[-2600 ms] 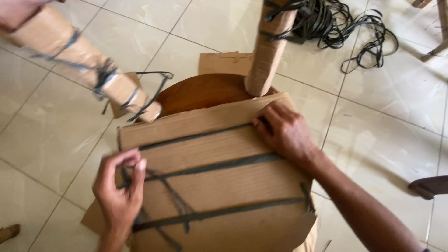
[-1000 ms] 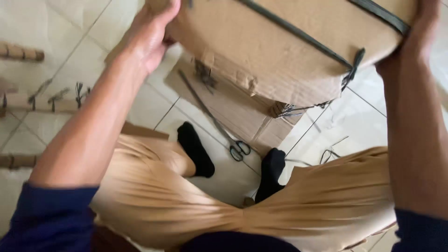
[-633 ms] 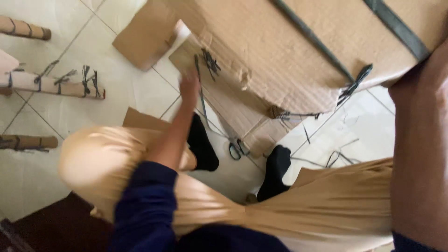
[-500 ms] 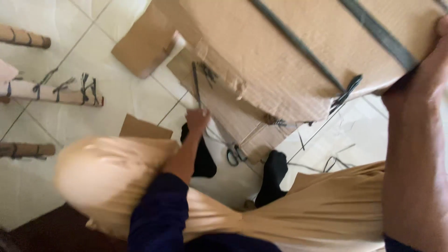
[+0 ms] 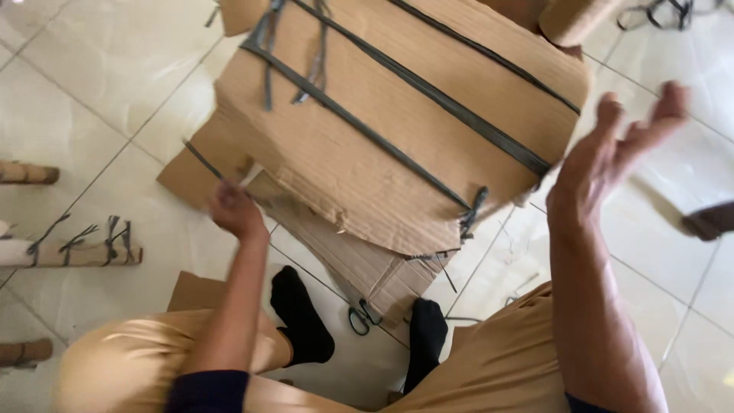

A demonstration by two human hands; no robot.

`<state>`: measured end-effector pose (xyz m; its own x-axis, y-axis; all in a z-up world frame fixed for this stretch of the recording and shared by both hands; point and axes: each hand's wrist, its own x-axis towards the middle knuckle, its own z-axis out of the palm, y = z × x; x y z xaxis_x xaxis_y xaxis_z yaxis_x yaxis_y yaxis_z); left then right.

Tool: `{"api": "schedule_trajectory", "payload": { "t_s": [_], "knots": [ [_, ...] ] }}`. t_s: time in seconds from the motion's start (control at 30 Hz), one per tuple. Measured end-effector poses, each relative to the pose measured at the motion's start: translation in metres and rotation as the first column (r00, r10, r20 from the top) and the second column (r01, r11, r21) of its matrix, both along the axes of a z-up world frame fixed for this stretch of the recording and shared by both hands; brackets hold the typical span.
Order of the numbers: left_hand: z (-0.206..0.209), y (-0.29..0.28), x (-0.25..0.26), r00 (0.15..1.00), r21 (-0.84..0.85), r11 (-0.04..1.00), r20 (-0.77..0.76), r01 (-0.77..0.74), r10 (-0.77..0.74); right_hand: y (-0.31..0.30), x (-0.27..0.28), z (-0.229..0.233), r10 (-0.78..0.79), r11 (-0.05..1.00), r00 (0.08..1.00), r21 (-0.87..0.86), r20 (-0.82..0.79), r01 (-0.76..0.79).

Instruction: Wrapping a wooden chair with cardboard and securing it with plastic ties

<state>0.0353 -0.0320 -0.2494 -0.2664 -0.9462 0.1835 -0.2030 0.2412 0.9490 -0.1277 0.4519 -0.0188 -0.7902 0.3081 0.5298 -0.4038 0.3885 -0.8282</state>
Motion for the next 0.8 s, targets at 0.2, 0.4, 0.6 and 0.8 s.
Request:
{"api": "schedule_trajectory", "payload": {
  "t_s": [0.2,0.4,0.6,0.8],
  "knots": [
    [0.219,-0.006,0.000,0.858,0.066,0.923,-0.400,0.378,-0.323,-0.094,0.053,0.073,0.305,0.943,0.861,0.257,-0.407,-0.213],
    [0.301,0.019,0.035,0.624,-0.052,0.701,-0.410,0.711,-0.664,-0.166,0.105,0.089,0.637,0.770,0.628,0.330,-0.447,-0.546],
    [0.300,0.041,0.060,0.410,0.065,0.460,-0.574,0.886,-0.709,-0.210,0.158,0.094,0.857,0.508,0.508,0.317,-0.090,-0.801],
    [0.288,0.074,0.070,0.394,0.215,0.334,-0.586,0.918,-0.708,-0.222,0.167,0.100,0.876,0.406,0.426,0.132,0.225,-0.904]
  ]
}}
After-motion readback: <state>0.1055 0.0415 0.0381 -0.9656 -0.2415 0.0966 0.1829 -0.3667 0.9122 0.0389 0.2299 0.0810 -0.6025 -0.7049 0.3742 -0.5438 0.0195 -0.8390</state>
